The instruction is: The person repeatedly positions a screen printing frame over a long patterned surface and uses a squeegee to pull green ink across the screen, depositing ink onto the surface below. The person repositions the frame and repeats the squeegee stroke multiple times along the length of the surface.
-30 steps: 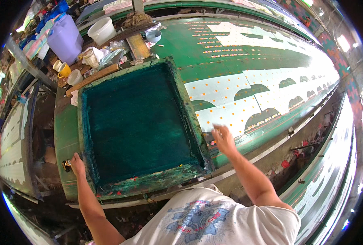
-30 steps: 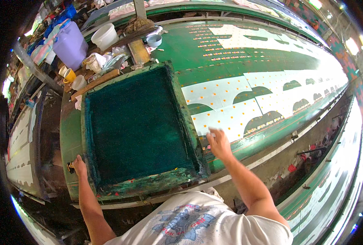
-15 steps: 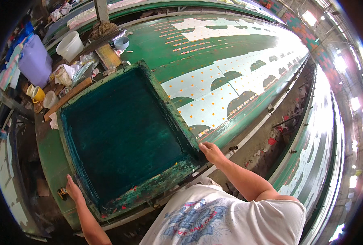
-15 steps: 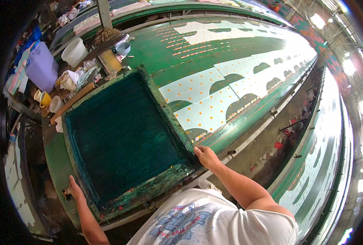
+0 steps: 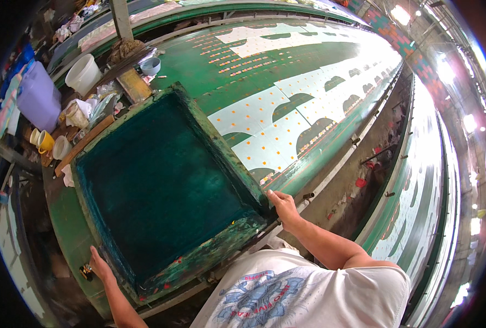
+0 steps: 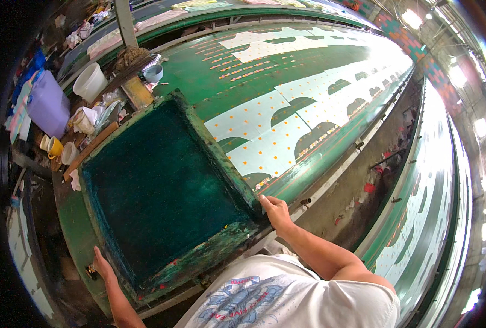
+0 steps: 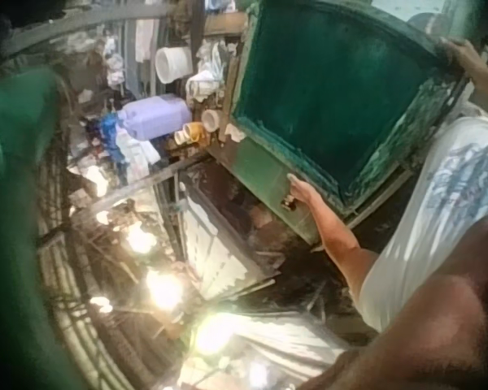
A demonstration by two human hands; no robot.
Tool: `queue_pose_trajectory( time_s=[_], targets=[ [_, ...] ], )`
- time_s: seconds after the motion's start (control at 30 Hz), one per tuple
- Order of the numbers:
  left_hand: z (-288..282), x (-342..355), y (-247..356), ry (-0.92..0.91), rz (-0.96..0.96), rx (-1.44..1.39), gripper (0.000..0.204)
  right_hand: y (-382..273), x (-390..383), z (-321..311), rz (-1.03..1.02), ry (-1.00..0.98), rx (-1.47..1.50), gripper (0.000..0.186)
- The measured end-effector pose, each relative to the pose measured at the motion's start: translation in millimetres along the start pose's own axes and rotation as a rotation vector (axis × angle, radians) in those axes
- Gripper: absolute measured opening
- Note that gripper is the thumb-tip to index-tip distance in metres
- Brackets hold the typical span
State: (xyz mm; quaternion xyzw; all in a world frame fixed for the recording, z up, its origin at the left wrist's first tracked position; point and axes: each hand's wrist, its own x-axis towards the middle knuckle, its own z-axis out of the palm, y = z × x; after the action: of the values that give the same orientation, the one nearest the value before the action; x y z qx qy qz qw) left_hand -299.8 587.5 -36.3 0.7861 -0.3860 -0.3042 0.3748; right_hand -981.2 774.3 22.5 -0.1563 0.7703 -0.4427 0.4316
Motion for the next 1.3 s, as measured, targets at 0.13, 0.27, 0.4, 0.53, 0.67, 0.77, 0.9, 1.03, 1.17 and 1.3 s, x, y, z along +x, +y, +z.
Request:
queue_pose_trajectory(
  time_s=[0.13,0.27,0.4,0.53,0.67,0.77,0.9,1.03,1.17,1.3],
  targets=[
    [-19,19,-27,0.034,0.011,0.012,0.091,-32,-12,-7,-0.108,-0.141,0.057,0.060],
    [-10,21,-16,0.059,-0.075,-0.117,0.087,-42,-4,-32,-0.189,-0.261,-0.068,0.061],
    [-20,-2,26,-0.019,-0.108,-0.249,0.088,-66,13,-50,-0.288,-0.173,-0.036,0.061],
    [-16,-30,98,0.027,-0.123,-0.451,0.080,-107,31,-68,-0.367,-0.183,0.198,0.058],
    [-12,-18,176,0.027,0.058,-0.514,0.088,-161,78,-95,-0.490,-0.279,0.135,0.064],
    [-6,-30,253,0.053,0.093,-0.521,0.087,-199,77,-78,-0.473,-0.357,0.231,0.071],
    [-34,13,296,0.163,0.245,-0.449,0.089,-204,97,-58,-0.486,-0.465,0.292,0.078],
    [-31,-12,316,0.197,0.303,-0.424,0.092,-188,99,-60,-0.450,-0.473,0.292,0.077],
    [-46,-13,274,0.175,0.232,-0.372,0.092,-143,75,-45,-0.415,-0.512,0.282,0.075],
    [-46,-7,218,0.207,0.181,-0.264,0.082,-70,64,-36,-0.277,-0.501,0.301,0.070]
  ],
)
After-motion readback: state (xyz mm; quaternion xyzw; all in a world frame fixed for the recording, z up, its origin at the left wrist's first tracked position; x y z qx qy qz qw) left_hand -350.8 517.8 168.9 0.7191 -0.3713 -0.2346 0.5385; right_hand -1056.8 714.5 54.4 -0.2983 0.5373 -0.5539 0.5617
